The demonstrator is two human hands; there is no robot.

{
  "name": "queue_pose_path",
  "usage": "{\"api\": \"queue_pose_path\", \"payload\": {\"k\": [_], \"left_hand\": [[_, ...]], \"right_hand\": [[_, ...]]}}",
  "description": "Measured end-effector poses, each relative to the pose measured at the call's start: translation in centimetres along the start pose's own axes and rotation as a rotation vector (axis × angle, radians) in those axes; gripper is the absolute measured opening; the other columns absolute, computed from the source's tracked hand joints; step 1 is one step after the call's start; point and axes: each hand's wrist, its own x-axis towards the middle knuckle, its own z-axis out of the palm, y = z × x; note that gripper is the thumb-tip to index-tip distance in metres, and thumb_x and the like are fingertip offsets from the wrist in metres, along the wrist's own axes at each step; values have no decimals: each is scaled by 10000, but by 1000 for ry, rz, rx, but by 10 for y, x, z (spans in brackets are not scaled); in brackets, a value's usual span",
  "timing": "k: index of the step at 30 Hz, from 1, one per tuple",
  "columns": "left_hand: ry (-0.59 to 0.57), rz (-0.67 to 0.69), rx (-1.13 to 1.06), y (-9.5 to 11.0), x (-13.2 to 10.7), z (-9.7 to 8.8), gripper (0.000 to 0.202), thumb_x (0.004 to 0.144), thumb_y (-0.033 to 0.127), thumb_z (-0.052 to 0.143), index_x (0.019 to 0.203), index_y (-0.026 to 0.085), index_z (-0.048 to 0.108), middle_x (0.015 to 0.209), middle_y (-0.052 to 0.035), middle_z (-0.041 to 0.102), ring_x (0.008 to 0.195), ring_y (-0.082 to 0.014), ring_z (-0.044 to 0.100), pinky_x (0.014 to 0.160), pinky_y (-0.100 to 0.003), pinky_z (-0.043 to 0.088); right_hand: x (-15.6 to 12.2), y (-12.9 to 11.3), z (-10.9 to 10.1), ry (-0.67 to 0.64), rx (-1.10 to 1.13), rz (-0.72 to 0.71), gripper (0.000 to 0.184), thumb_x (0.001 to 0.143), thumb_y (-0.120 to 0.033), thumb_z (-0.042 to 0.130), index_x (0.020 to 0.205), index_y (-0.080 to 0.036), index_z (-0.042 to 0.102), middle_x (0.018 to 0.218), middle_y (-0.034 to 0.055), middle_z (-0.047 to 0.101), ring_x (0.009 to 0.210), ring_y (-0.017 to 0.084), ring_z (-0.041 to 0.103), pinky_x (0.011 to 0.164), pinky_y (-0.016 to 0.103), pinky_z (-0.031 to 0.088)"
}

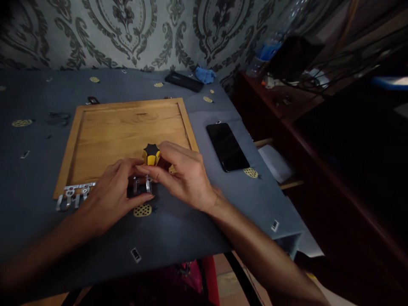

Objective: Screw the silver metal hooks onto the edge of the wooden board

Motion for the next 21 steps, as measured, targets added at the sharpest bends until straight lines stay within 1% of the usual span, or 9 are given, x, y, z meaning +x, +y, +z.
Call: {"api": "queue_pose_path", "payload": {"k": [3, 6, 11, 16, 21], "left_hand": [[-6, 9, 2, 0, 1, 0, 597, 716, 213, 848, 1166, 196, 457, 1109, -94, 643, 1063, -321, 620, 894, -495, 510], [-13, 16, -11, 0, 1, -1, 542, 731, 216, 835, 1123, 205, 461, 1077, -80, 645, 1042, -313, 618, 879, -488, 511], [-13, 12, -13, 1, 0, -2, 530, 744, 225, 820, 1128, 223, 455, 1062, -56, 638, 1041, -301, 615, 878, -478, 505], [-11, 5, -9, 1, 0, -1, 514, 744, 233, 815, 1119, 229, 463, 1066, -54, 634, 1047, -304, 613, 870, -469, 506], [-19, 7, -16, 1, 0, -1, 506, 754, 242, 813, 1113, 219, 457, 1085, -69, 635, 1060, -307, 606, 883, -478, 502]], "right_hand": [[5, 0, -3, -54, 11, 14, 213, 910, -297, 680, 753, -168, 619, 683, -9, 639, 590, 104, 596, 570, 256, 462], [10, -1, -7, -111, 32, 26, 209, 919, -310, 667, 772, -166, 628, 677, -15, 645, 589, 99, 606, 574, 246, 460], [16, -2, -13, -185, 42, 33, 268, 932, -329, 644, 729, -155, 626, 716, 21, 670, 657, 124, 643, 611, 264, 474], [19, -2, -13, -222, 65, 30, 311, 945, -370, 618, 730, -145, 617, 741, 36, 671, 652, 119, 630, 608, 265, 470], [22, -1, -15, -243, 85, 13, 263, 948, -351, 617, 766, -161, 612, 720, 5, 650, 636, 103, 620, 593, 245, 468]]}}
